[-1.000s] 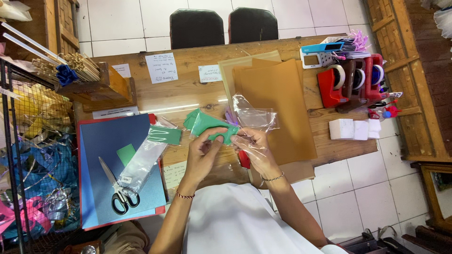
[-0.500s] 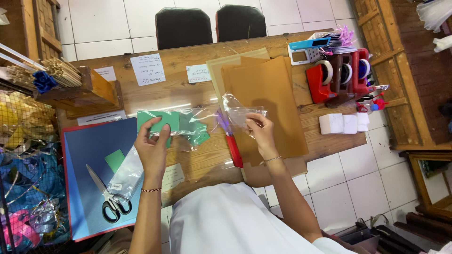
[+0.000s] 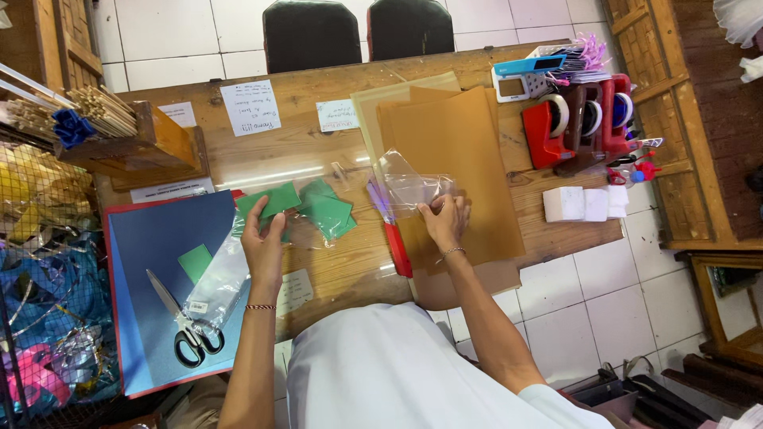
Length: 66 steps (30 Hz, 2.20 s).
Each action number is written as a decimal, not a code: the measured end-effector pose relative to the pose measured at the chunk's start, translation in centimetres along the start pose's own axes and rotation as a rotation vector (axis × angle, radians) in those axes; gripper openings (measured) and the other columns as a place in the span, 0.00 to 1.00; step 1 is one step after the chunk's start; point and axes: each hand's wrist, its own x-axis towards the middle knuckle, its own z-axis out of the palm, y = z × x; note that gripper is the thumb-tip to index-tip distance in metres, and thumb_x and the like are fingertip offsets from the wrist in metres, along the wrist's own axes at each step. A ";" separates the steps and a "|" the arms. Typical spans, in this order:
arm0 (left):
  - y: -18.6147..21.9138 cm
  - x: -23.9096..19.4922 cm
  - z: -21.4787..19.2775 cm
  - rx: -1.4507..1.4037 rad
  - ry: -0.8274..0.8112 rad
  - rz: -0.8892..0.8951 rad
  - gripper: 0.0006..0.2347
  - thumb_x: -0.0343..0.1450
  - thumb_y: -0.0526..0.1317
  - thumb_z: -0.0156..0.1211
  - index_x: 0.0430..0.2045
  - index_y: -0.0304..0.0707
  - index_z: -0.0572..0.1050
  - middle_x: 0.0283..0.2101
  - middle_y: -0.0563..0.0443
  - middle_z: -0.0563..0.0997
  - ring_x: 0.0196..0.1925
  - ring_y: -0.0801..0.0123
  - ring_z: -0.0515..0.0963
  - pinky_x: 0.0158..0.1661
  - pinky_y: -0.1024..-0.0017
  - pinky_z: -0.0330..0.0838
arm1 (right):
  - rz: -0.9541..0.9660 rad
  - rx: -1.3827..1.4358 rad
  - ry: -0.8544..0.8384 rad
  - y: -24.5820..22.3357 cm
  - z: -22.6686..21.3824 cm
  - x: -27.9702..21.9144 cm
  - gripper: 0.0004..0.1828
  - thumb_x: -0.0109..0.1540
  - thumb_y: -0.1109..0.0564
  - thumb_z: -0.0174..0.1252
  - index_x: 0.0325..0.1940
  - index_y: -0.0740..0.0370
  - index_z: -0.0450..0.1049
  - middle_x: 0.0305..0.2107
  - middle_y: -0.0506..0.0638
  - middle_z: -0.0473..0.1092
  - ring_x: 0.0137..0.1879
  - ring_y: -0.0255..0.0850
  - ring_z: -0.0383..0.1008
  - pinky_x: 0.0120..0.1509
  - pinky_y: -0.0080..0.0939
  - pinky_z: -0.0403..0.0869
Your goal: The person places green rectangular foam pieces into clear plastic zip-top bags one by one by hand.
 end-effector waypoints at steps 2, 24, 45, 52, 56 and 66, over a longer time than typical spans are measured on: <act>1.5 -0.9 0.3 0.013 -0.007 -0.021 0.23 0.74 0.31 0.58 0.67 0.39 0.65 0.62 0.30 0.67 0.57 0.53 0.75 0.57 0.62 0.77 | -0.086 0.112 0.027 -0.6 -1.3 -1.1 0.18 0.56 0.38 0.67 0.38 0.48 0.72 0.46 0.46 0.69 0.61 0.55 0.69 0.65 0.56 0.67; 5.5 -2.8 4.5 -0.221 -0.212 0.052 0.15 0.69 0.27 0.65 0.50 0.34 0.79 0.54 0.39 0.82 0.47 0.65 0.84 0.51 0.70 0.79 | -0.491 0.359 -0.291 -11.8 2.9 -7.9 0.19 0.60 0.52 0.66 0.55 0.50 0.79 0.36 0.54 0.80 0.42 0.46 0.83 0.43 0.42 0.79; 11.7 -4.3 5.6 -0.267 -0.151 0.266 0.10 0.69 0.27 0.67 0.43 0.27 0.80 0.48 0.35 0.83 0.44 0.67 0.84 0.48 0.69 0.84 | -0.271 1.202 -0.181 -11.7 -14.8 -14.9 0.14 0.64 0.60 0.62 0.52 0.66 0.69 0.39 0.62 0.77 0.32 0.43 0.78 0.30 0.32 0.77; 12.7 -5.9 6.2 -0.218 -0.164 0.332 0.09 0.68 0.26 0.66 0.42 0.30 0.81 0.46 0.34 0.84 0.41 0.63 0.84 0.46 0.67 0.84 | -0.473 1.268 -0.117 -11.8 -18.1 -18.6 0.15 0.63 0.59 0.63 0.50 0.68 0.69 0.32 0.62 0.78 0.29 0.42 0.78 0.28 0.33 0.77; 13.1 -6.4 6.4 -0.223 -0.145 0.349 0.09 0.68 0.26 0.67 0.42 0.29 0.81 0.45 0.36 0.84 0.42 0.67 0.83 0.46 0.68 0.84 | -0.499 1.271 -0.109 -11.7 -16.6 -18.5 0.13 0.64 0.60 0.62 0.50 0.67 0.69 0.32 0.61 0.78 0.29 0.42 0.78 0.28 0.33 0.78; 12.8 -6.6 7.1 -0.192 -0.244 0.363 0.10 0.69 0.26 0.65 0.42 0.32 0.81 0.48 0.34 0.84 0.52 0.56 0.81 0.50 0.63 0.82 | -0.567 1.242 -0.289 -12.2 -16.7 -18.4 0.12 0.63 0.64 0.62 0.48 0.71 0.70 0.30 0.62 0.78 0.27 0.42 0.78 0.27 0.33 0.77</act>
